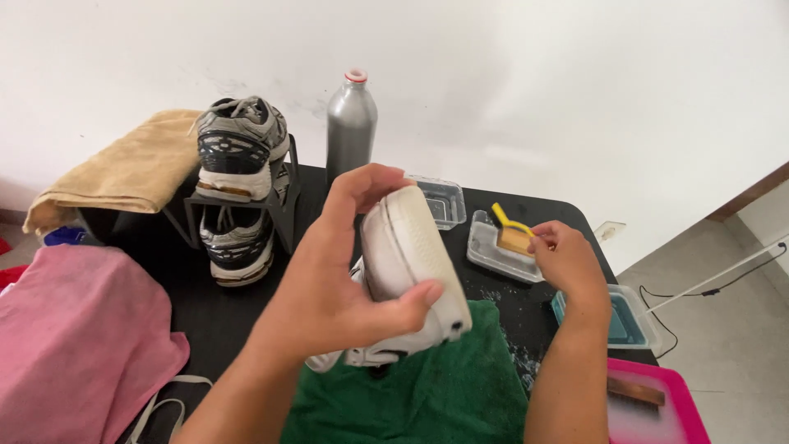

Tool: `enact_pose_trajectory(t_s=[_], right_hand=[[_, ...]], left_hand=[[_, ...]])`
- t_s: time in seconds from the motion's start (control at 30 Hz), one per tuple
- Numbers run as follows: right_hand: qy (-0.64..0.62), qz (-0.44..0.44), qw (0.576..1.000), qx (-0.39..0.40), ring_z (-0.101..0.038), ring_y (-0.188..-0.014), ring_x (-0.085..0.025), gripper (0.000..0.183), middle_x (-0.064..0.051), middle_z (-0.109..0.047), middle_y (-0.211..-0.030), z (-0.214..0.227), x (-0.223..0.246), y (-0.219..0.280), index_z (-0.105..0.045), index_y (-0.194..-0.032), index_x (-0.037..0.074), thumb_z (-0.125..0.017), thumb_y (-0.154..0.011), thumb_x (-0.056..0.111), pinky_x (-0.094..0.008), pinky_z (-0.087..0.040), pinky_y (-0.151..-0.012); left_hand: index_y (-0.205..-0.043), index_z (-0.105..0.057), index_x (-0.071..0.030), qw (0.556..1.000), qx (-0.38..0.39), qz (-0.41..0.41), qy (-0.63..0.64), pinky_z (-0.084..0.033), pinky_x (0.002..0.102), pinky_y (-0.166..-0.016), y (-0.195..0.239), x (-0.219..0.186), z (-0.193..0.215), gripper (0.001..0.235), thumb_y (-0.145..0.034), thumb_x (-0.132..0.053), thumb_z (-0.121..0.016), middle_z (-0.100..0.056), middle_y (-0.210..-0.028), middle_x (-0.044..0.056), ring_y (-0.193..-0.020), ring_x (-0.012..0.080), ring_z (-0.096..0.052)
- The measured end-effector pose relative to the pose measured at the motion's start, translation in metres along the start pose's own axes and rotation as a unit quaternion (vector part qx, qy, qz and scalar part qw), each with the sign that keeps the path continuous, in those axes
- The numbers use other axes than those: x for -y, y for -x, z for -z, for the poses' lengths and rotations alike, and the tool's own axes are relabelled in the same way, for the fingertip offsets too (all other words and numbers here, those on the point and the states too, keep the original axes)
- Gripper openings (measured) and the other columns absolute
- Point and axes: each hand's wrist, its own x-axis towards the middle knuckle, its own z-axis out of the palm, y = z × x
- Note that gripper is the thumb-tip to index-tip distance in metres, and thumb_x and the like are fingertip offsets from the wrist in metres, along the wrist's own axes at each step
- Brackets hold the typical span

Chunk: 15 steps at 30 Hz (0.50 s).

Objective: The person scrubs the sole and sides of a white sneaker using a yellow brush. They repeatedly dip the brush into a small container of liquid and continue scrubbing different areas of the shoe's exterior.

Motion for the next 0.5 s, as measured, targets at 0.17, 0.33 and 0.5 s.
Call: enact_pose_trajectory(t_s=[0.17,0.33,0.5], right_hand=[[0.038,0.006,0.999,-0.038,-0.069,-0.104,-0.026,0.030,-0.004,-0.071,-0.124,-0.012,-0.019,-0.022,-0.069,-0.124,0.015,-0.060,-0.098,0.026,-0.044,-0.052,-0.088],[0.036,-0.033,0.999,-0.022,-0.070,-0.099,-0.027,0.029,-0.005,-0.074,-0.118,-0.014,-0.025,-0.027,-0.071,-0.123,0.015,-0.059,-0.098,0.024,-0.044,-0.052,-0.083],[0.024,-0.047,0.999,-0.012,-0.070,-0.099,-0.026,0.030,-0.005,-0.076,-0.117,-0.012,-0.021,-0.023,-0.072,-0.125,0.014,-0.055,-0.101,0.019,-0.043,-0.051,-0.086]], left_hand=[[-0.135,-0.044,-0.003,0.997,-0.054,0.018,-0.058,-0.048,0.032,-0.100,0.002,-0.004,-0.005,0.080,-0.071,-0.030,-0.083,-0.055,-0.126,0.008,-0.116,0.0198,-0.059],[-0.136,-0.045,-0.004,0.993,-0.078,0.020,-0.085,-0.047,0.033,-0.101,0.000,-0.001,-0.004,0.082,-0.070,-0.030,-0.086,-0.053,-0.127,0.008,-0.117,0.0209,-0.057],[-0.133,-0.046,-0.002,0.992,-0.082,-0.005,-0.094,-0.045,0.032,-0.099,0.001,-0.003,-0.004,0.081,-0.068,-0.030,-0.085,-0.052,-0.122,0.009,-0.110,0.0206,-0.055]])
